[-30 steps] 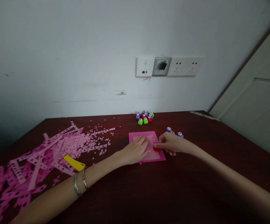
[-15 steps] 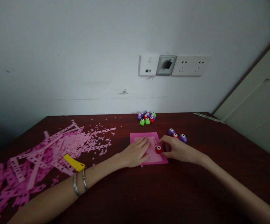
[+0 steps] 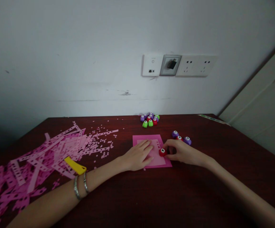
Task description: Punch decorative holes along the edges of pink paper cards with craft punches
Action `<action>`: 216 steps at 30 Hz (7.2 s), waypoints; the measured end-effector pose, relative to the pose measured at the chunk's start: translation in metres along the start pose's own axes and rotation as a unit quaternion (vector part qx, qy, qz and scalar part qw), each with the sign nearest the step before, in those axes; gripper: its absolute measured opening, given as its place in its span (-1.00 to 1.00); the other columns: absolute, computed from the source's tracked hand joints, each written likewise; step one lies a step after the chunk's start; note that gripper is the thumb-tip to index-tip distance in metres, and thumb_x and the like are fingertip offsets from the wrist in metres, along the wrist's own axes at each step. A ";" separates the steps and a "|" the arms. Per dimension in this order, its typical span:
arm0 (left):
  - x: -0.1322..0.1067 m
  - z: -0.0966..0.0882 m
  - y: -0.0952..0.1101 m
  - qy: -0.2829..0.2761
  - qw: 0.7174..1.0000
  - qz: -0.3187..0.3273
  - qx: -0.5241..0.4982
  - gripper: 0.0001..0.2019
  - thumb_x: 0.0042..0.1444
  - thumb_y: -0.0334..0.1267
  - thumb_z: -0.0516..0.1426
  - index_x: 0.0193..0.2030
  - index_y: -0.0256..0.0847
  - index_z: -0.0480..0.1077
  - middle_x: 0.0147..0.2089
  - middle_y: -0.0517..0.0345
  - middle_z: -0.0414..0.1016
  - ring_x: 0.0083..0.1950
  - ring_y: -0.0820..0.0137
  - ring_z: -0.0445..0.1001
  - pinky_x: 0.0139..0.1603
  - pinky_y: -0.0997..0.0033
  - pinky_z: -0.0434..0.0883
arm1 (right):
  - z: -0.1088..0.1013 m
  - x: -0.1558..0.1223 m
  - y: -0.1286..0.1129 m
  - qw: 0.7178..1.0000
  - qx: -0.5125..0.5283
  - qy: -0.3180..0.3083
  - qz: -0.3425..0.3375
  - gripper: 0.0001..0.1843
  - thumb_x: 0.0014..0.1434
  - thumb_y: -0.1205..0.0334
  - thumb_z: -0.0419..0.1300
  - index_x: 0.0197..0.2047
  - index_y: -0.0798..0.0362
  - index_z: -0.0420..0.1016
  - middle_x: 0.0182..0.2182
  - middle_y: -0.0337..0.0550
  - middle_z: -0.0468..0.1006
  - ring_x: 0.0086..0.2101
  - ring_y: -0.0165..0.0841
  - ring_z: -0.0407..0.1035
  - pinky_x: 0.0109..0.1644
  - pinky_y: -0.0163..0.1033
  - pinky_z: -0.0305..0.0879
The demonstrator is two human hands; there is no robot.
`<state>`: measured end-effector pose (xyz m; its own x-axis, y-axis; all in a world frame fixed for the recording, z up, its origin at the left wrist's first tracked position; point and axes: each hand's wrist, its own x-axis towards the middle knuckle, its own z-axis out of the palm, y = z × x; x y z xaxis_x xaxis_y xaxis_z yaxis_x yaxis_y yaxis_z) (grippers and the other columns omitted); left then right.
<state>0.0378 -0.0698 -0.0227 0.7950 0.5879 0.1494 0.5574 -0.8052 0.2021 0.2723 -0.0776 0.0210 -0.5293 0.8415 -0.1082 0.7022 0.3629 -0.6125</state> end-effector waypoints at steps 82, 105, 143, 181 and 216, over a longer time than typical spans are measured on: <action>0.000 0.003 -0.007 0.001 0.999 -0.003 -0.032 -0.48 0.22 -0.02 -0.16 0.26 -0.23 0.02 0.33 -0.03 -0.04 0.33 0.23 -0.08 0.28 0.18 0.00 | -0.039 -0.063 0.042 0.985 -0.008 0.105 0.136 -0.72 -0.04 0.05 0.20 -0.32 0.08 0.47 -0.47 -0.16 0.44 -0.55 -0.41 0.30 -0.64 -0.40 0.17; 0.001 0.002 -0.004 0.006 0.999 -0.018 -0.043 -0.44 0.20 -0.03 -0.12 0.24 -0.34 0.02 0.31 -0.12 0.01 0.32 0.24 -0.04 0.28 0.23 0.02 | 0.050 0.053 0.045 0.925 0.094 0.367 -0.004 -0.70 0.16 0.16 -0.06 -0.20 0.10 0.43 -0.21 -0.01 0.52 -0.17 -0.25 0.39 0.01 -0.11 0.24; 0.087 -0.005 -0.078 0.155 0.936 -0.302 0.090 -0.67 0.06 -0.01 0.08 -0.39 -0.23 0.50 -0.24 -0.05 0.47 -0.12 0.17 0.37 -0.16 0.27 0.31 | 0.045 0.049 0.035 0.941 0.083 0.328 -0.013 -0.79 0.10 0.29 -0.01 -0.30 0.10 0.43 -0.33 -0.09 0.52 -0.29 -0.28 0.39 -0.17 -0.19 0.29; 0.025 -0.015 -0.012 0.300 0.925 -0.164 -0.167 -0.80 0.05 -0.21 0.14 -0.17 -0.17 0.45 -0.20 0.12 0.54 -0.21 0.33 0.50 -0.14 0.32 0.41 | 0.048 0.038 -0.036 0.913 0.272 0.304 -0.003 -0.62 0.09 0.17 0.14 -0.06 0.18 0.47 -0.27 -0.03 0.59 -0.32 -0.25 0.48 -0.21 -0.13 0.42; 0.026 -0.024 -0.029 0.158 0.964 -0.143 -0.157 -0.77 -0.02 -0.42 0.05 -0.28 -0.22 0.50 -0.28 0.11 0.56 -0.29 0.40 0.48 -0.21 0.42 0.37 | 0.021 0.035 -0.006 0.931 0.191 0.311 -0.004 -0.70 -0.07 0.24 0.28 -0.22 0.16 0.51 -0.34 -0.06 0.60 -0.34 -0.28 0.48 -0.21 -0.18 0.43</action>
<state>0.0359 -0.0291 -0.0014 0.4787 0.8167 0.3223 0.6039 -0.5728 0.5542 0.2398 -0.0583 0.0046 -0.0732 0.9512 0.2998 0.4164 0.3023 -0.8575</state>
